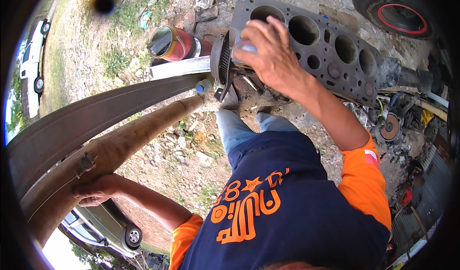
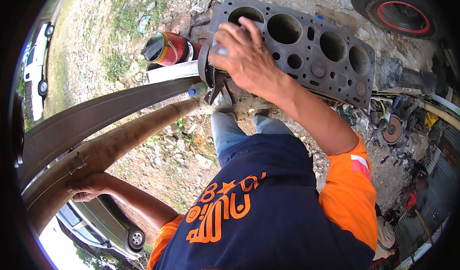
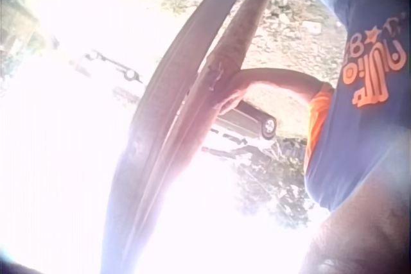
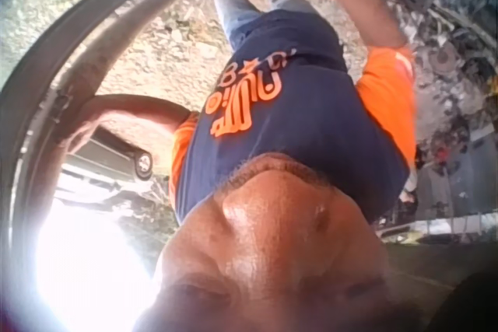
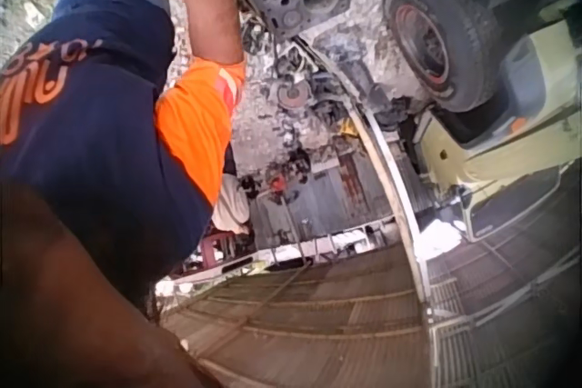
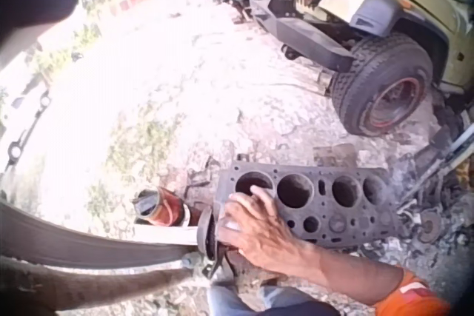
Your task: The person is sanding the flat top surface of an engine block using a piece of sandpaper. They scrub the metal surface by hand and use a cloth to wipe away debris.
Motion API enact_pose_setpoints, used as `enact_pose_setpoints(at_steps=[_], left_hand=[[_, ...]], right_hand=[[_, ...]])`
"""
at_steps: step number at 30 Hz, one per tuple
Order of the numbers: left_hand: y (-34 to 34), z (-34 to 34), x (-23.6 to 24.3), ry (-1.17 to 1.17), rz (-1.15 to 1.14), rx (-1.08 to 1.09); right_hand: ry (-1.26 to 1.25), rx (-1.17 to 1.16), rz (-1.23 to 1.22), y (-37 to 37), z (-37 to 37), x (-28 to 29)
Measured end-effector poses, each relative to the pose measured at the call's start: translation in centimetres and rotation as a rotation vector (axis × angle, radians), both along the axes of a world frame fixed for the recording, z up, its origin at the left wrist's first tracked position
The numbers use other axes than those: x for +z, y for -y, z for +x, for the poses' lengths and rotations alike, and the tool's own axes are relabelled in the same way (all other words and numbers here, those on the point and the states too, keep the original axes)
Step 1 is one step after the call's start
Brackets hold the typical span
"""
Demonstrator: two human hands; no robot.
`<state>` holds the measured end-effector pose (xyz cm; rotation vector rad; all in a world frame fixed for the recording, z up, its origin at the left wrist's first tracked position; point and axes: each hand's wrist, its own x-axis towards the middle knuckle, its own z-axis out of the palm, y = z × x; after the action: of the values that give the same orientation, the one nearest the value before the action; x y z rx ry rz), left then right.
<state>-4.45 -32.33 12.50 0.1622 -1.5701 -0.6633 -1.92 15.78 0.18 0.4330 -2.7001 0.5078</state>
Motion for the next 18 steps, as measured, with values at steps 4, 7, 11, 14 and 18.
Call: enact_pose_setpoints(at_steps=[4,7,11,14,18], left_hand=[[-0.8,-0.1,0.3,-0.013,0.001,-0.002],[-1.0,-0.2,0.2,-0.012,-0.006,-0.040],[-0.3,-0.1,0.3,-0.003,0.013,-0.017],[-0.9,0.1,0.0,-0.001,0.025,-0.035],[-1.2,0.0,0.1,-0.001,0.036,-0.037]], right_hand=[[-0.047,-0.074,0.019,-1.0,-1.8,-0.5],[-0.036,0.009,0.038,0.0,-1.1,-1.7],[-0.037,-0.084,0.008,-1.5,-2.5,-1.3],[0.004,-0.007,0.011,-0.6,-1.1,-0.9],[-0.024,-0.076,0.008,-1.6,-2.7,-0.8]])
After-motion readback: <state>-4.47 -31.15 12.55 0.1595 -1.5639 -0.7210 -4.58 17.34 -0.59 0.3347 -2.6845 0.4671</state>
